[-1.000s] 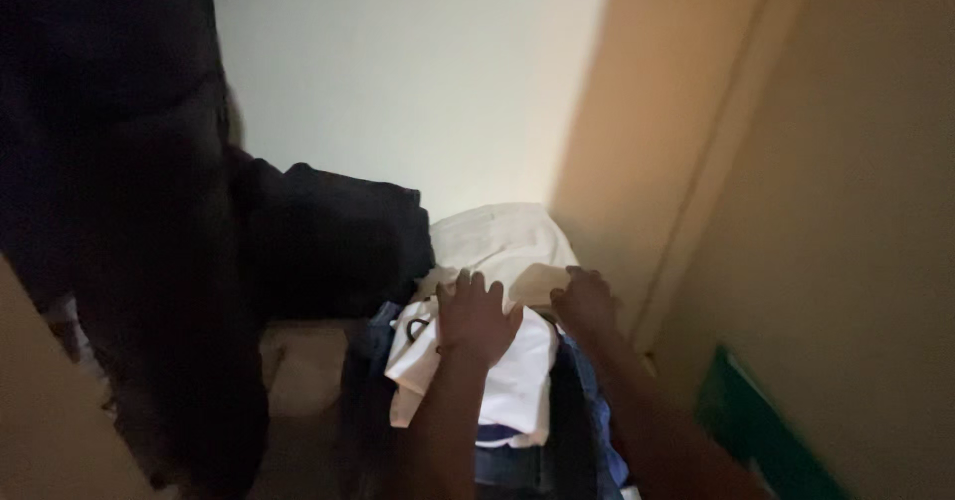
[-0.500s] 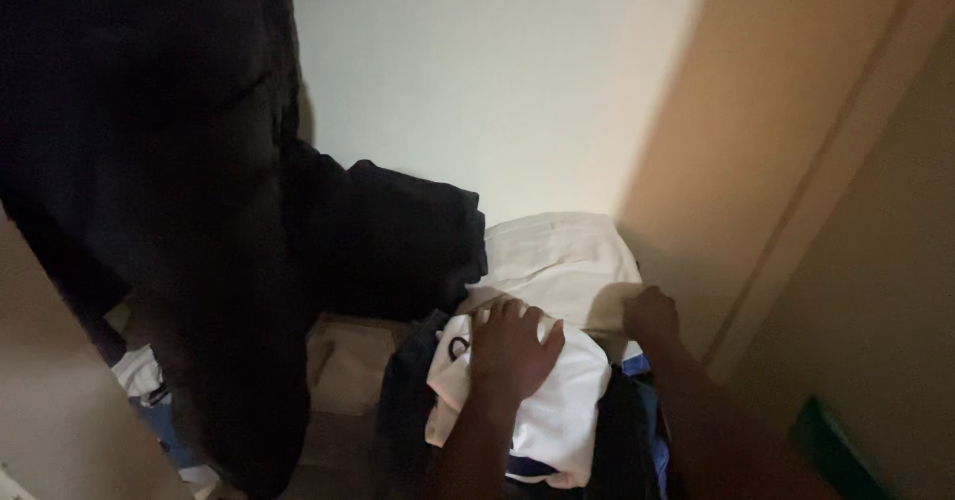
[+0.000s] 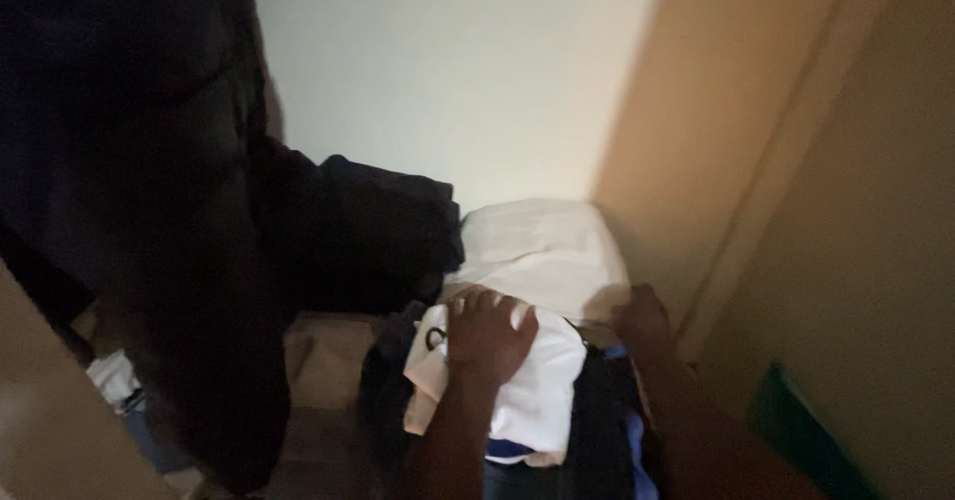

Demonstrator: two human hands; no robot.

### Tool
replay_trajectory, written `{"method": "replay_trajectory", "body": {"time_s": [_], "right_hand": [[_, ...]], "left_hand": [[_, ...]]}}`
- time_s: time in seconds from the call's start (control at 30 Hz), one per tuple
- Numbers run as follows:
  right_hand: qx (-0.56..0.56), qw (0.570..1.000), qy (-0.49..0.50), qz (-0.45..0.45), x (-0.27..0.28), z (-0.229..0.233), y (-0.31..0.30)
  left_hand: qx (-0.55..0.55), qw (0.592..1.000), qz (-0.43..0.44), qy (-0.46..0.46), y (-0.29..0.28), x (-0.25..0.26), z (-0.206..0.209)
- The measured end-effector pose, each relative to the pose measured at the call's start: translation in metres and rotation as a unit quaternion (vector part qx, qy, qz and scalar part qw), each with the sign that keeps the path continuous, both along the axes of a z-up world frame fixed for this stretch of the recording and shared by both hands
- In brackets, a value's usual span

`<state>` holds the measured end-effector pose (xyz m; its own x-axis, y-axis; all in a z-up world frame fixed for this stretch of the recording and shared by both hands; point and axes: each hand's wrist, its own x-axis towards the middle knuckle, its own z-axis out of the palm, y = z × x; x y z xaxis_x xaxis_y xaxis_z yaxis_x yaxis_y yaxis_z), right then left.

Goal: The person takes a green folder out of a suitcase on a bed, carries it to a closet, and places it on a shelf behind some toiletries before rearranging a stack of clothes on another shelf.

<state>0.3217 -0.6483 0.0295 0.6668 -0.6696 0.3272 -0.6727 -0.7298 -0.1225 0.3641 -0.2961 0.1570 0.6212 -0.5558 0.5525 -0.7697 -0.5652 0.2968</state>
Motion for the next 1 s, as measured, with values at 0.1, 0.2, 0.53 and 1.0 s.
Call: {"method": "replay_trajectory", "body": {"time_s": [0.1,0.2,0.53,1.0], "right_hand": [[-0.029,0.998,-0.033,0.038,-0.003,0.017,0.026],[-0.053,0.995,-0.028,0.083,-0.009,0.022,0.058],[0.025,0.975,0.015,0.222,-0.057,0.045,0.102],[0.227,0.925,-0.26,0.159,-0.082,0.078,0.198]], "left_hand": [[0.048,0.999,0.013,0.015,-0.002,-0.003,-0.001],[0.058,0.998,0.021,0.012,-0.003,-0.003,-0.004],[0.141,0.987,0.011,0.076,0.017,-0.021,0.001],[0.248,0.962,0.088,0.069,0.08,-0.081,0.028]]}}
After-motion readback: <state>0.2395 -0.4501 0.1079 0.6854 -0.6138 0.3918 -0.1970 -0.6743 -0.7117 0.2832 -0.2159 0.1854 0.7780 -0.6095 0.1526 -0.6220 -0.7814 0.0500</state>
